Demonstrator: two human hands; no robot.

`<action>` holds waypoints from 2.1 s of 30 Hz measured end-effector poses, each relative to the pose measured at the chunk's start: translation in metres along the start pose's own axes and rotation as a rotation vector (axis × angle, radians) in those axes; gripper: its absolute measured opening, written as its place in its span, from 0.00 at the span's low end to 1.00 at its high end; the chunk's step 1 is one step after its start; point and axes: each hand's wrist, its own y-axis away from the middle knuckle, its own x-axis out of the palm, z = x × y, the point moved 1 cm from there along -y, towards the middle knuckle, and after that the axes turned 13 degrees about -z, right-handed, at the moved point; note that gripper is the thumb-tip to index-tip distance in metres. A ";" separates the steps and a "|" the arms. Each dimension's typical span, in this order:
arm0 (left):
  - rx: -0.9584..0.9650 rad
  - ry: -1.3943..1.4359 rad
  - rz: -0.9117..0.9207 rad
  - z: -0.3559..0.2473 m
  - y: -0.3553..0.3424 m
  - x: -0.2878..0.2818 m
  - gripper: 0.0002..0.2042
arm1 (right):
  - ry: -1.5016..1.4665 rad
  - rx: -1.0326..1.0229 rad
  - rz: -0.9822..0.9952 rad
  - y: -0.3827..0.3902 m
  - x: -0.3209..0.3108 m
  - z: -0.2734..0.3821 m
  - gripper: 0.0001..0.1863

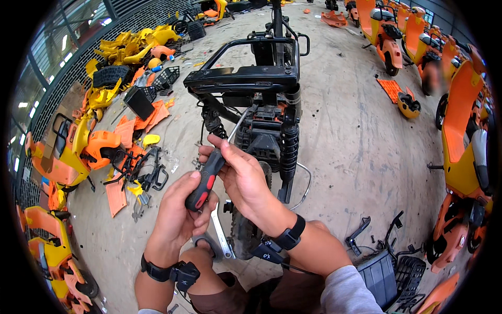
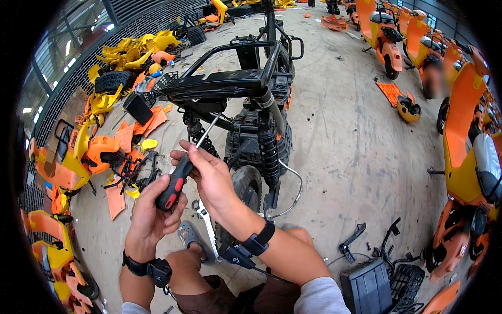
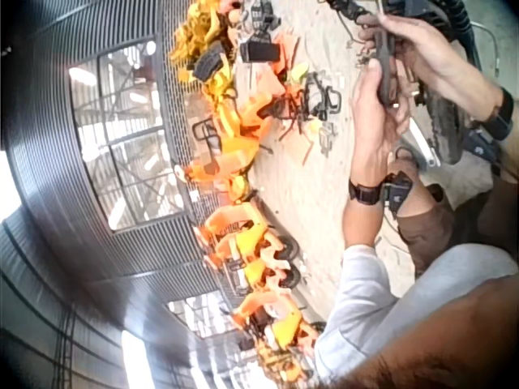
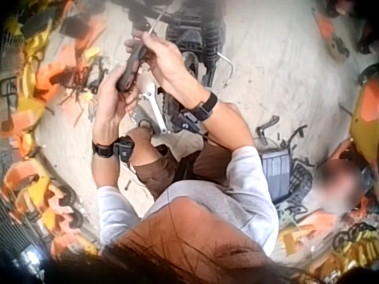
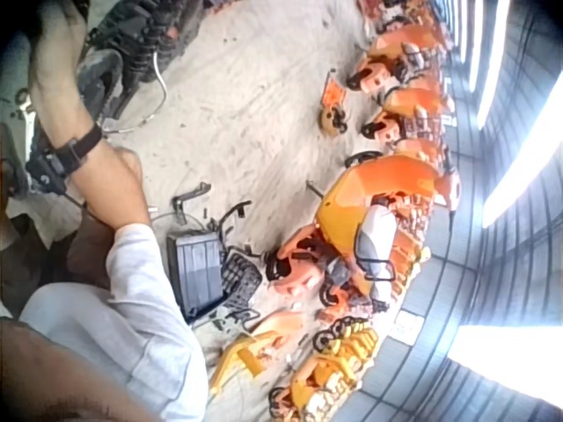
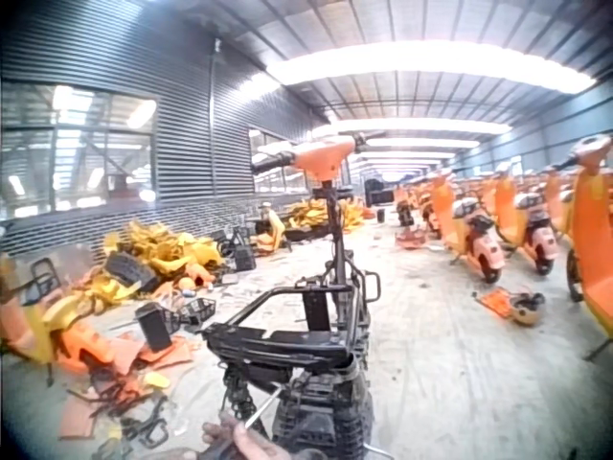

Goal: The person uses a screwdriver to tighten components on the frame of a motorcycle and manipulates the rear wheel assembly while sitting on the floor.

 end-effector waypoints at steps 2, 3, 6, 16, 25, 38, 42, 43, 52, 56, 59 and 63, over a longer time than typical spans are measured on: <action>0.068 -0.045 -0.026 -0.005 0.003 0.001 0.11 | 0.019 -0.042 -0.017 0.001 0.003 -0.003 0.27; 0.342 -0.233 -0.113 -0.004 0.001 0.003 0.11 | 0.046 -0.081 -0.046 0.003 0.006 -0.005 0.27; 0.917 -0.683 -0.347 -0.001 0.007 0.018 0.13 | 0.184 -0.261 -0.120 0.010 0.008 -0.018 0.26; 0.264 -0.239 -0.049 -0.008 0.008 -0.005 0.14 | 0.035 -0.154 0.045 0.012 -0.001 -0.006 0.24; 1.275 -0.984 -0.268 -0.010 0.020 0.014 0.15 | 0.086 -0.164 -0.065 0.018 -0.001 -0.006 0.27; 1.271 -0.960 -0.223 0.005 0.019 0.023 0.26 | 0.126 -0.248 -0.070 0.023 -0.006 -0.004 0.26; 1.194 -0.881 -0.220 0.011 0.020 0.023 0.28 | 0.133 -0.142 -0.067 0.021 -0.009 0.003 0.24; 1.098 -0.804 -0.218 0.012 0.024 0.024 0.28 | 0.125 -0.106 -0.057 0.021 -0.011 0.003 0.24; 1.316 -1.047 -0.225 0.015 0.015 0.024 0.32 | 0.071 -0.104 -0.052 0.025 -0.005 0.004 0.25; 1.210 -0.870 -0.263 0.015 0.015 0.023 0.31 | 0.034 -0.047 -0.010 0.025 -0.006 0.009 0.25; 0.762 -0.699 -0.204 0.009 0.017 0.020 0.30 | -0.035 -0.010 0.015 0.025 -0.010 0.009 0.26; 0.854 -0.747 -0.224 0.010 0.018 0.025 0.30 | -0.034 -0.003 0.017 0.021 -0.009 0.007 0.27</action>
